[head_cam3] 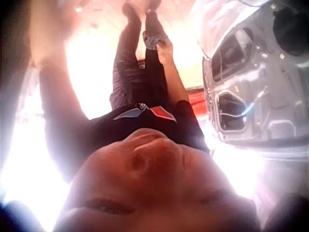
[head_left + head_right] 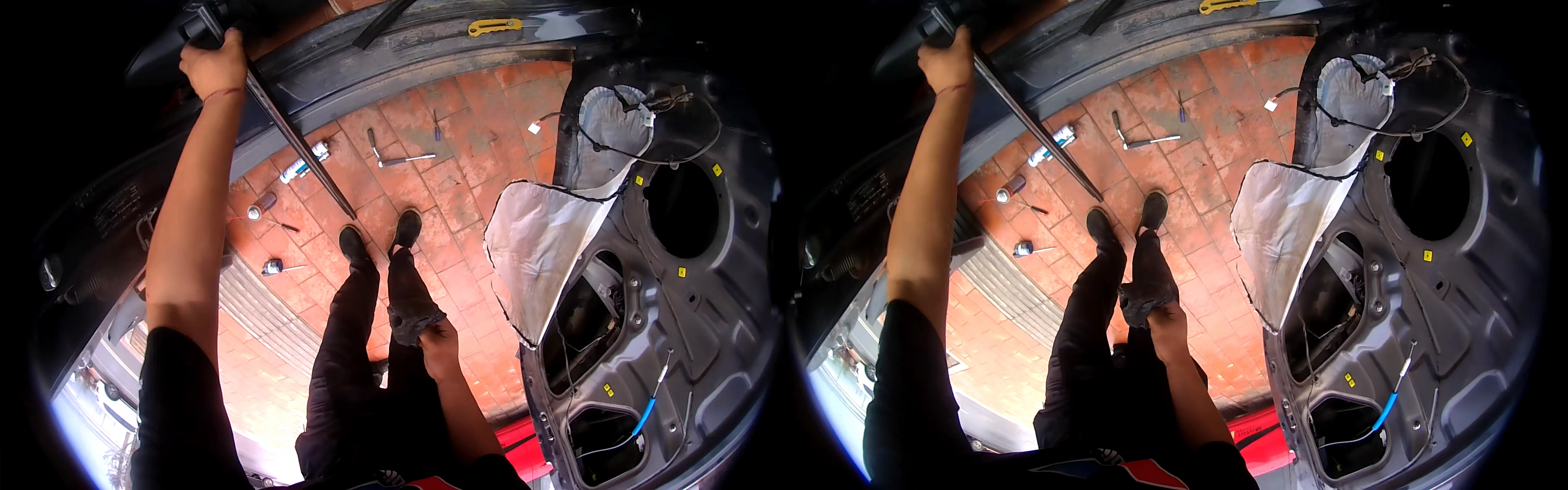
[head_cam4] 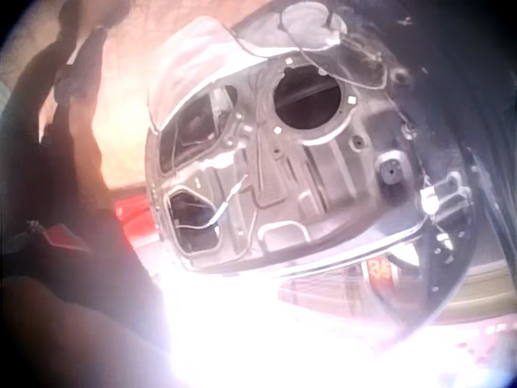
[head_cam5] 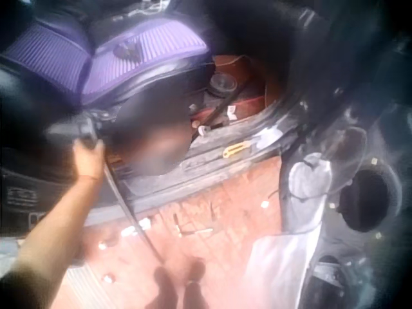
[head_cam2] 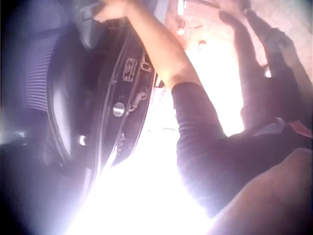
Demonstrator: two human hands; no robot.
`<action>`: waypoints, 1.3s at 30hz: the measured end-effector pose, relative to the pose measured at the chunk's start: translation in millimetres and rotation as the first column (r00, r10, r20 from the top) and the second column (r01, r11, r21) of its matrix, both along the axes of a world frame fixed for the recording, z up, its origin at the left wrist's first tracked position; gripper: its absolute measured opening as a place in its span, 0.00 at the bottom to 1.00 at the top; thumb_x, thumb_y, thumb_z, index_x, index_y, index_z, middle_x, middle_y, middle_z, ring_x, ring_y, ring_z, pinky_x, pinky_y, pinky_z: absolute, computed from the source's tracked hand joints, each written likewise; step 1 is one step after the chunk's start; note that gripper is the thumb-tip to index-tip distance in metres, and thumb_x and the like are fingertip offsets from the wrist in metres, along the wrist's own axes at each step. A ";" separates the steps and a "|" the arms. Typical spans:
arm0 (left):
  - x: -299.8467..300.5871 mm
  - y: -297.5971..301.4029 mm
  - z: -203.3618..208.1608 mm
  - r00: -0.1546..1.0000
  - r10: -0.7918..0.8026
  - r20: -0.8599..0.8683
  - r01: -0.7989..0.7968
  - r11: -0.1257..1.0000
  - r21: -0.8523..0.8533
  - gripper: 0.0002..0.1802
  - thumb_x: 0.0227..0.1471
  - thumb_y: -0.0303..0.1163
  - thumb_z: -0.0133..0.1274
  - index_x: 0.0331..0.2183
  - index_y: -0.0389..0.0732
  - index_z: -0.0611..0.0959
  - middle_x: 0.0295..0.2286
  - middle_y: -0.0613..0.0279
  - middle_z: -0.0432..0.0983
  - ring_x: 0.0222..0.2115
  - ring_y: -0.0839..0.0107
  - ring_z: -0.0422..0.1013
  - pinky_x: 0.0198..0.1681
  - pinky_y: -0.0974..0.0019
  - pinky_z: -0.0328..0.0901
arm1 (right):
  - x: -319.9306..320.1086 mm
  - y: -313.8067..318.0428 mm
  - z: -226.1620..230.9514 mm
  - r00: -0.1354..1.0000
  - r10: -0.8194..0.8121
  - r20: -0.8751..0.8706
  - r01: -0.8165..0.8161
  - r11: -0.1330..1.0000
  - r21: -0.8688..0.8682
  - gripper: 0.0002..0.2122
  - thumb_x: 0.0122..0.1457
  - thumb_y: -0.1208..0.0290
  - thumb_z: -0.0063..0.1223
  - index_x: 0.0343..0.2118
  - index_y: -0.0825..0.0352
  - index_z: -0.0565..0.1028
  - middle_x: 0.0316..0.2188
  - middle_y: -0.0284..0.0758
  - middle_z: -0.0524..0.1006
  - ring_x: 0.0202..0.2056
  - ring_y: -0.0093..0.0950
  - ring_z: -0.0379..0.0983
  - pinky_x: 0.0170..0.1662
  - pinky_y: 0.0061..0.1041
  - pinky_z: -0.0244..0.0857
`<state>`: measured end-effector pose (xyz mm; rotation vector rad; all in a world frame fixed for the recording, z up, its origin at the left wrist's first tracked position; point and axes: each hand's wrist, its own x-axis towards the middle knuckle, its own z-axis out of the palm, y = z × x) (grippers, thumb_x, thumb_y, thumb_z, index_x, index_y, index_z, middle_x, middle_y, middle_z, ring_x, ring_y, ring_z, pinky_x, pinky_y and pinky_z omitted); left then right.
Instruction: The person removes a door weatherstrip from a black car, cleans it with a cloth, and uses a screwdriver to adjust a small plastic component. They then retrieve a parts box from a shelf and use pliers to manipulate the component.
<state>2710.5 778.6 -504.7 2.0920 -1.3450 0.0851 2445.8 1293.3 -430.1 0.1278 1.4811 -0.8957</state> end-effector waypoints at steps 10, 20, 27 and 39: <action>-213.3 269.1 -257.2 0.764 -0.249 -0.595 0.618 0.545 0.566 0.15 0.53 0.40 0.56 0.38 0.40 0.79 0.33 0.48 0.80 0.35 0.50 0.76 0.38 0.52 0.70 | -44.4 -43.2 -113.6 0.879 -0.442 0.180 0.445 0.895 0.026 0.12 0.58 0.84 0.53 0.45 0.69 0.74 0.37 0.33 0.79 0.32 0.20 0.75 0.32 0.16 0.69; -377.8 224.1 -499.8 0.924 -0.113 -0.367 0.361 0.577 0.732 0.22 0.54 0.47 0.56 0.43 0.42 0.80 0.41 0.47 0.79 0.42 0.47 0.76 0.43 0.49 0.71 | -87.8 -60.4 -188.6 0.916 -0.402 -0.005 0.400 0.908 0.125 0.19 0.59 0.79 0.51 0.54 0.75 0.69 0.51 0.42 0.76 0.51 0.32 0.75 0.56 0.29 0.69; -341.2 238.5 -482.1 0.839 -0.130 -0.528 0.487 0.611 0.624 0.20 0.50 0.47 0.57 0.36 0.40 0.81 0.31 0.50 0.81 0.33 0.49 0.77 0.38 0.50 0.71 | -92.7 -54.1 -199.7 0.871 -0.473 0.134 0.472 0.881 0.043 0.24 0.59 0.70 0.58 0.56 0.74 0.67 0.51 0.41 0.75 0.52 0.30 0.75 0.56 0.29 0.69; -223.8 309.8 55.2 0.478 -0.381 -0.792 0.829 0.493 0.264 0.18 0.43 0.20 0.65 0.36 0.37 0.74 0.28 0.59 0.73 0.25 0.70 0.74 0.27 0.68 0.68 | -62.9 -145.3 -26.3 0.951 -0.303 0.064 0.295 0.822 -0.487 0.17 0.62 0.70 0.59 0.50 0.72 0.73 0.48 0.36 0.77 0.46 0.24 0.73 0.52 0.24 0.66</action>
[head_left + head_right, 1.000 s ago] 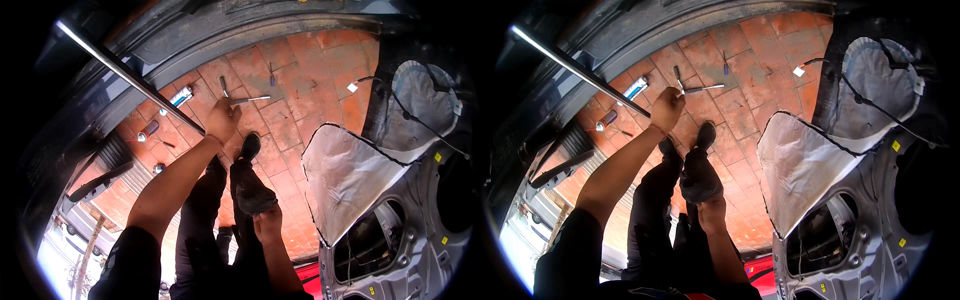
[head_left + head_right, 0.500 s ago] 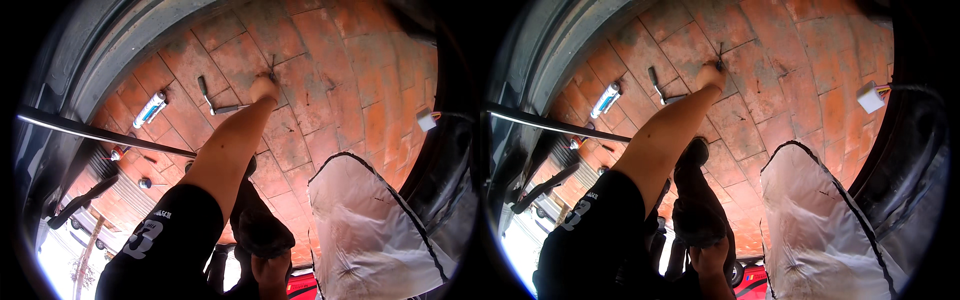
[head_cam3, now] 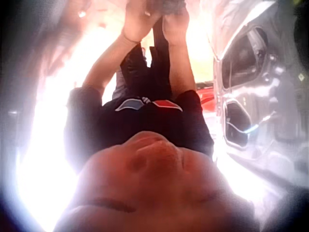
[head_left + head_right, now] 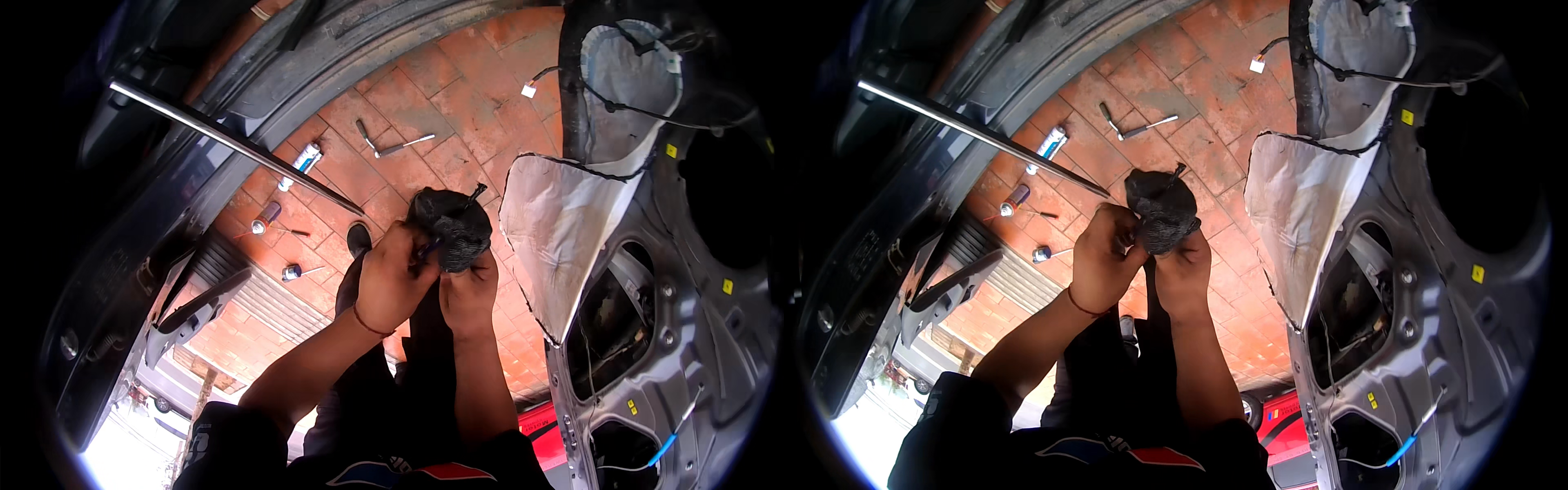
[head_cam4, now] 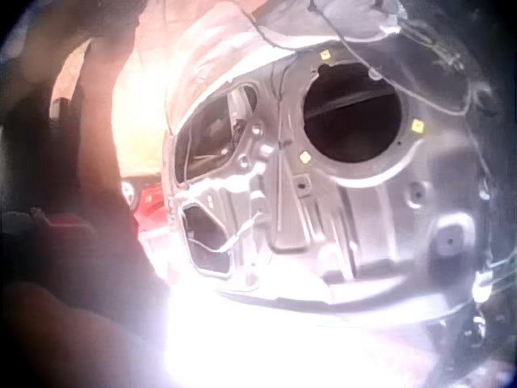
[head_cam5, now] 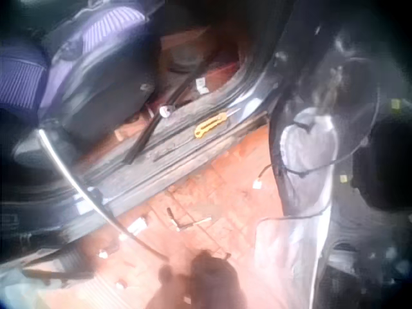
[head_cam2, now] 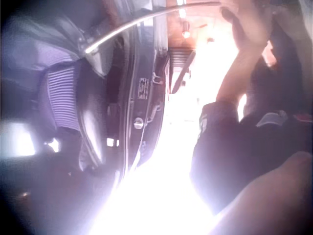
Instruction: The person removes a door weatherstrip from a black car, cleans it with a cloth, and uses a screwdriver to adjust a small plastic component. They then retrieve a parts box from a shelf and use pliers to manipulate the component.
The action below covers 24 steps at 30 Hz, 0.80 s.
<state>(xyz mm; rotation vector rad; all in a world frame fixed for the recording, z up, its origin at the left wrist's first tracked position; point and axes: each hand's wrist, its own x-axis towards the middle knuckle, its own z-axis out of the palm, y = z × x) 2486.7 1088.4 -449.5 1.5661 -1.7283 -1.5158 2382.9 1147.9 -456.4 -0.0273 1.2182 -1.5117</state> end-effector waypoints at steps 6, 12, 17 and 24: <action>52.5 2.6 158.0 0.995 -0.099 -0.028 0.094 0.986 -0.139 0.16 0.47 0.23 0.62 0.37 0.34 0.73 0.26 0.54 0.74 0.24 0.62 0.75 0.27 0.64 0.70 | 49.0 -14.2 145.9 0.994 -0.039 -0.100 0.024 0.988 -0.153 0.13 0.63 0.75 0.57 0.49 0.73 0.73 0.48 0.38 0.78 0.44 0.26 0.75 0.49 0.25 0.68; 89.3 16.0 303.3 0.956 -0.028 -0.293 0.012 0.998 -0.055 0.11 0.55 0.25 0.59 0.38 0.31 0.74 0.26 0.57 0.77 0.25 0.72 0.76 0.28 0.70 0.70 | 77.0 -10.3 287.7 0.996 -0.054 -0.073 0.029 0.953 -0.303 0.15 0.60 0.73 0.60 0.47 0.75 0.74 0.45 0.39 0.78 0.43 0.26 0.76 0.47 0.24 0.70; 122.4 27.6 388.2 0.823 -0.069 -0.563 0.126 0.990 0.063 0.10 0.60 0.24 0.54 0.41 0.30 0.72 0.31 0.58 0.76 0.28 0.76 0.74 0.33 0.72 0.70 | 91.6 -4.4 406.5 0.975 -0.001 -0.224 -0.092 0.911 -0.402 0.14 0.58 0.74 0.62 0.45 0.75 0.75 0.41 0.38 0.79 0.39 0.26 0.77 0.43 0.23 0.71; 161.8 35.6 489.5 0.687 -0.052 -0.725 0.291 0.934 0.209 0.11 0.61 0.26 0.53 0.41 0.30 0.73 0.32 0.61 0.75 0.30 0.76 0.74 0.33 0.71 0.70 | 101.2 16.8 491.3 0.869 0.031 -0.494 -0.292 0.838 -0.462 0.16 0.56 0.71 0.65 0.45 0.73 0.77 0.44 0.37 0.79 0.45 0.28 0.76 0.53 0.30 0.68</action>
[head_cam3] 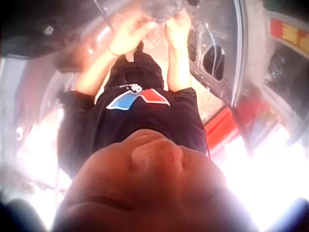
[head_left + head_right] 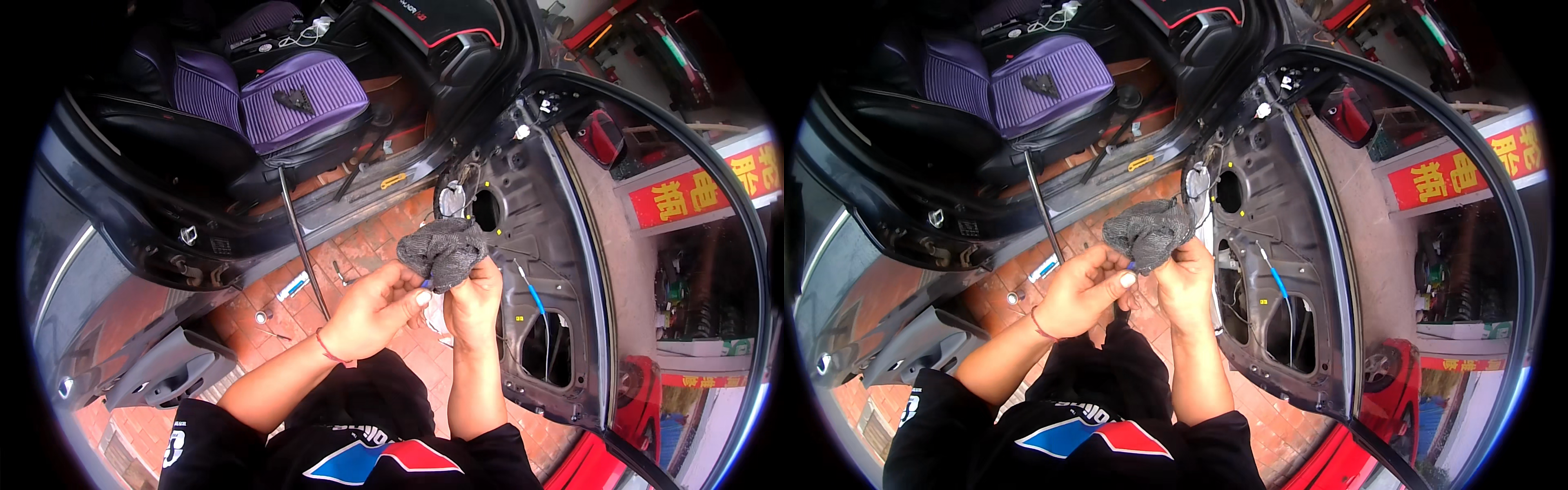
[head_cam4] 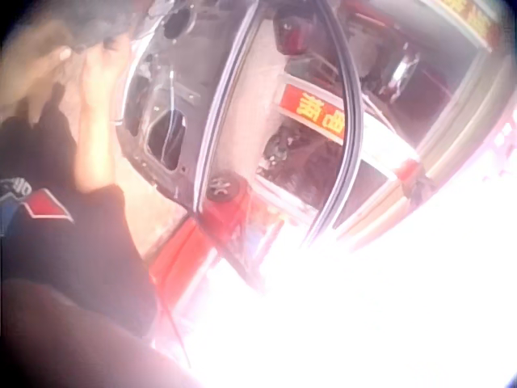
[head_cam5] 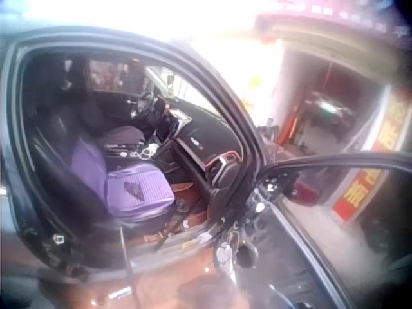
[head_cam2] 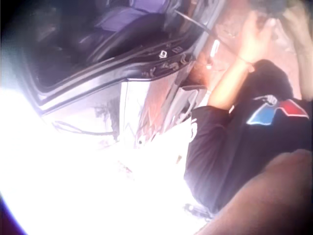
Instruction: The person removes a door weatherstrip from a black car, cleans it with a cloth, and uses a screwdriver to adjust a small plastic component. They then retrieve a parts box from a shelf and use pliers to manipulate the component.
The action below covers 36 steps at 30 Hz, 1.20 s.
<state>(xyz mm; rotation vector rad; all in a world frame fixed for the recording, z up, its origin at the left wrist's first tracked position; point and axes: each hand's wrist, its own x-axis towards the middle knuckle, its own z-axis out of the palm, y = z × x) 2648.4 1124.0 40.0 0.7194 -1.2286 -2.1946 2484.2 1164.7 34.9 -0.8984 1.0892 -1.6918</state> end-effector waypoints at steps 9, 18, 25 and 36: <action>27.0 19.6 35.0 0.909 -0.094 -0.406 0.171 0.972 0.158 0.17 0.63 0.41 0.53 0.42 0.35 0.76 0.30 0.63 0.76 0.25 0.74 0.74 0.30 0.73 0.69 | 24.2 10.9 67.4 0.999 -0.040 -0.004 0.039 0.987 -0.159 0.14 0.60 0.72 0.61 0.46 0.74 0.76 0.43 0.37 0.80 0.43 0.26 0.76 0.50 0.27 0.70; 63.5 60.1 48.8 0.872 -0.266 -0.410 0.307 0.951 0.035 0.18 0.64 0.39 0.51 0.43 0.32 0.74 0.31 0.59 0.75 0.26 0.71 0.74 0.33 0.69 0.71 | -15.9 -6.8 125.2 0.971 -0.239 0.031 0.238 0.932 -0.273 0.11 0.62 0.74 0.56 0.45 0.74 0.73 0.39 0.40 0.80 0.36 0.28 0.79 0.41 0.25 0.74; 53.9 39.1 61.7 0.871 0.224 -0.437 -0.296 0.950 -0.103 0.16 0.64 0.37 0.51 0.44 0.32 0.71 0.33 0.55 0.75 0.31 0.68 0.76 0.39 0.59 0.74 | 15.2 28.5 120.6 0.995 0.104 0.005 -0.101 0.978 -0.185 0.15 0.60 0.78 0.57 0.50 0.72 0.71 0.44 0.41 0.78 0.43 0.30 0.78 0.45 0.29 0.74; 31.4 54.0 43.1 0.911 0.204 -0.359 -0.302 0.921 -0.244 0.14 0.61 0.32 0.54 0.44 0.33 0.73 0.34 0.60 0.74 0.32 0.72 0.73 0.39 0.64 0.71 | 32.3 54.4 100.4 0.945 -0.183 -0.272 0.151 0.979 -0.134 0.09 0.59 0.85 0.48 0.40 0.73 0.77 0.39 0.38 0.80 0.38 0.27 0.77 0.44 0.25 0.71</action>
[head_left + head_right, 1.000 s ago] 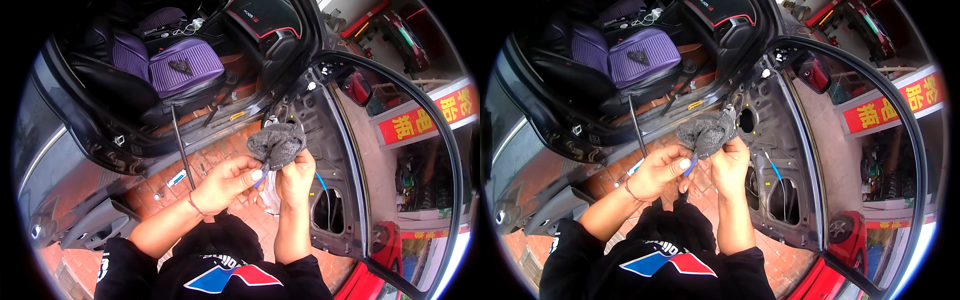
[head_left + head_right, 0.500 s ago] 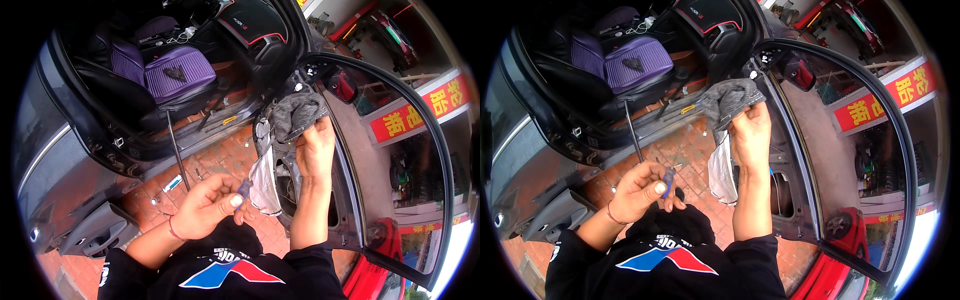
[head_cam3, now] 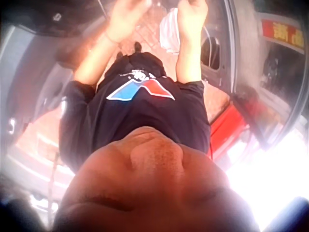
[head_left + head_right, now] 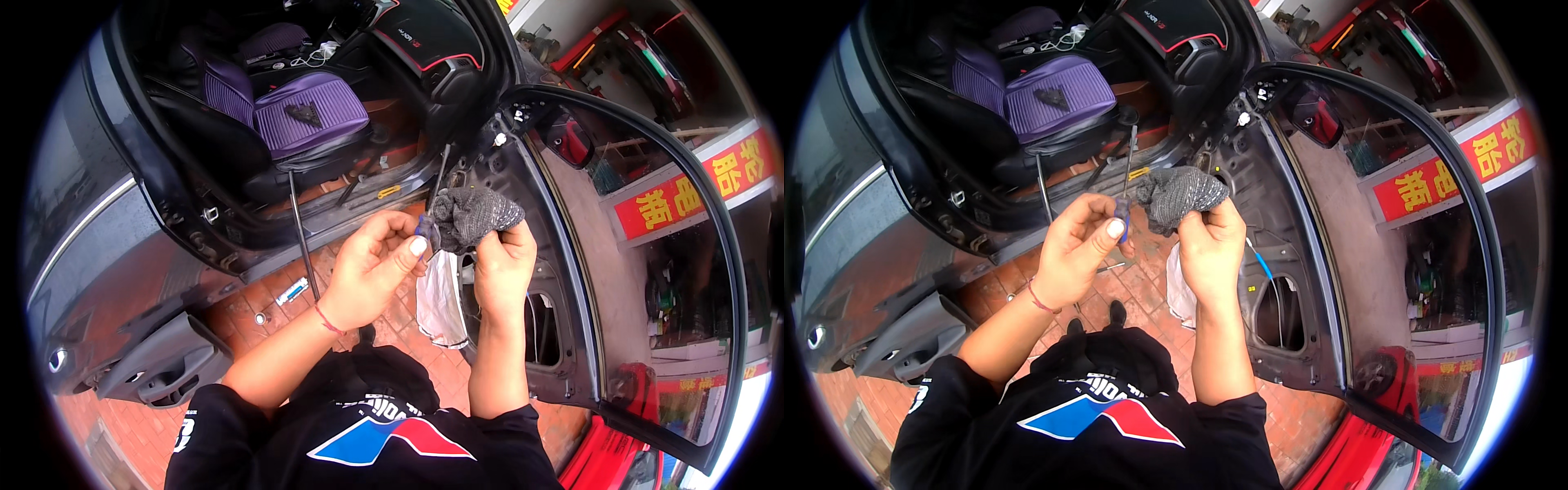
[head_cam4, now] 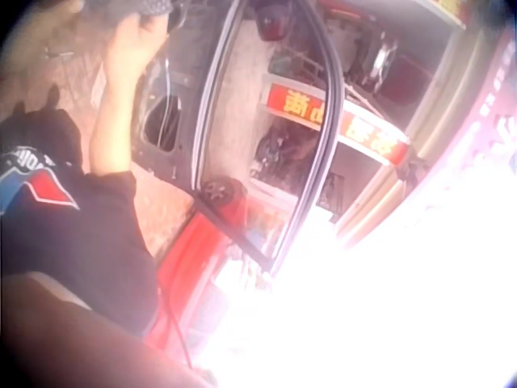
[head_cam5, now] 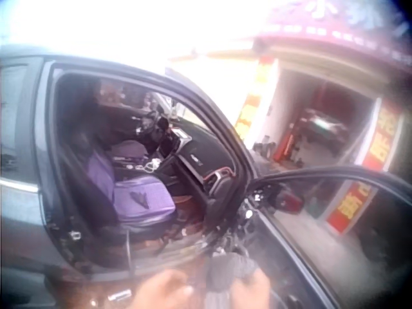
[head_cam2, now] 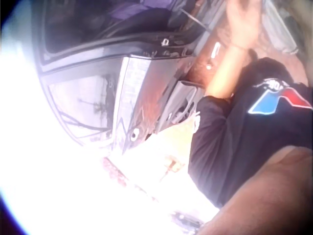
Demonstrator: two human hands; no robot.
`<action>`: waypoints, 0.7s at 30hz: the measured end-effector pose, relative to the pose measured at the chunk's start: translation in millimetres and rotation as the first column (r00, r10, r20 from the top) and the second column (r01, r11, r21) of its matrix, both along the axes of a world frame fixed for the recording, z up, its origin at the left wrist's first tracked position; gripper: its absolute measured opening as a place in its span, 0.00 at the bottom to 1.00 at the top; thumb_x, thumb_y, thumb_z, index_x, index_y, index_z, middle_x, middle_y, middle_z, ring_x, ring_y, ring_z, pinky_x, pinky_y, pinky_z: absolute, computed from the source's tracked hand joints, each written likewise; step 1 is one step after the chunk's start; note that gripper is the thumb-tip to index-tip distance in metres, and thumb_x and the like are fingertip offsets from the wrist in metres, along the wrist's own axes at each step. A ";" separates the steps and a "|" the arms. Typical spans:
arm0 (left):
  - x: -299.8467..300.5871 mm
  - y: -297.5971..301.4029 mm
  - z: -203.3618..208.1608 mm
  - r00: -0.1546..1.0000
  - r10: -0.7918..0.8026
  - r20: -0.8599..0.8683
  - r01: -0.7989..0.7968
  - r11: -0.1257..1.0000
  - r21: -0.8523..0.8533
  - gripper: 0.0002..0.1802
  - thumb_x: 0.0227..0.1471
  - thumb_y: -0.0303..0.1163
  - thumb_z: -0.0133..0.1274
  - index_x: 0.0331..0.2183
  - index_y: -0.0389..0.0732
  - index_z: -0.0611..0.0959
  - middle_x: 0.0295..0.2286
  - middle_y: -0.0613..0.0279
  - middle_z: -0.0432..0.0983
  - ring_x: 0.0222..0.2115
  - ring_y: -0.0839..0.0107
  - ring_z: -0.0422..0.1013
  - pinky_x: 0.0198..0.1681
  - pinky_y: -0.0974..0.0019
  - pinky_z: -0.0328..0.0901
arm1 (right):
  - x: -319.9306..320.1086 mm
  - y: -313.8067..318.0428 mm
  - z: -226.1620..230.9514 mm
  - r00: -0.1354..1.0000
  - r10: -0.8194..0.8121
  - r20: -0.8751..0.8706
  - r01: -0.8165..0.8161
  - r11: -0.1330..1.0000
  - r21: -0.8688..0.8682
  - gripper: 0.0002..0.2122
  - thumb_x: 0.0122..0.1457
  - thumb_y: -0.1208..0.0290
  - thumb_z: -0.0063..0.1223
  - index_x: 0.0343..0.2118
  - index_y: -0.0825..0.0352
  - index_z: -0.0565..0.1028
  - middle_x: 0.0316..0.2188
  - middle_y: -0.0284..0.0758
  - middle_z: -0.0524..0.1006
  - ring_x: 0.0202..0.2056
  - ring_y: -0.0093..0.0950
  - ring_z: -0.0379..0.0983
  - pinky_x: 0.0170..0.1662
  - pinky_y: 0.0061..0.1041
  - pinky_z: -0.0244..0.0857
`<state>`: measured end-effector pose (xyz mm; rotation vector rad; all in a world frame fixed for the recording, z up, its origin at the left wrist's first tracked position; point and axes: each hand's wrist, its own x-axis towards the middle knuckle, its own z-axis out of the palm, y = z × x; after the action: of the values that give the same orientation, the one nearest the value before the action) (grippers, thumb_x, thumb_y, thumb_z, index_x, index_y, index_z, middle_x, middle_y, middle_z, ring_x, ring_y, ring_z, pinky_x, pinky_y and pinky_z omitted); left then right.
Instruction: The person removes a door weatherstrip from a black car, cleans it with a cloth, and uses a screwdriver to adjust a small plastic component. They then retrieve a parts box from a shelf and use pliers to manipulate the component.
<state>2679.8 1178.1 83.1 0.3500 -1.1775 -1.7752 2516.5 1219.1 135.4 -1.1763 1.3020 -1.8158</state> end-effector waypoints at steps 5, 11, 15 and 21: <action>-9.1 17.7 0.6 0.946 0.260 0.194 -0.198 0.937 -0.289 0.14 0.56 0.29 0.60 0.41 0.34 0.75 0.32 0.63 0.73 0.30 0.77 0.70 0.33 0.71 0.67 | -0.3 13.5 3.7 0.739 -0.216 -0.639 0.231 0.971 -0.061 0.10 0.55 0.86 0.48 0.39 0.73 0.78 0.40 0.35 0.78 0.39 0.22 0.76 0.43 0.23 0.70; -2.6 24.6 19.8 0.845 0.402 0.354 -0.125 0.791 -0.598 0.13 0.53 0.25 0.60 0.39 0.34 0.73 0.32 0.58 0.70 0.28 0.70 0.70 0.31 0.67 0.67 | -5.9 38.2 -4.1 0.983 0.182 -0.005 -0.182 0.982 -0.039 0.20 0.57 0.76 0.64 0.51 0.74 0.72 0.47 0.36 0.76 0.47 0.26 0.75 0.52 0.26 0.69; -6.0 30.6 18.0 0.814 0.452 0.364 -0.086 0.715 -0.694 0.13 0.52 0.24 0.59 0.38 0.34 0.73 0.31 0.56 0.68 0.26 0.65 0.70 0.31 0.66 0.66 | -0.5 41.5 -13.5 0.986 0.150 0.076 -0.144 0.986 -0.086 0.21 0.57 0.74 0.64 0.52 0.74 0.71 0.46 0.37 0.77 0.46 0.25 0.74 0.52 0.26 0.68; -7.7 31.7 19.3 0.860 0.332 0.387 -0.001 0.760 -0.650 0.14 0.54 0.25 0.58 0.41 0.34 0.73 0.32 0.56 0.70 0.27 0.66 0.71 0.31 0.67 0.67 | -3.3 40.3 -22.1 0.980 0.121 0.159 -0.097 0.984 -0.150 0.16 0.61 0.75 0.58 0.50 0.75 0.72 0.44 0.37 0.77 0.44 0.23 0.74 0.49 0.24 0.68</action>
<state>2672.1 1209.8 102.4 0.4903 -1.9552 -1.0429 2513.2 1259.3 113.3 -1.1187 1.0086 -1.9065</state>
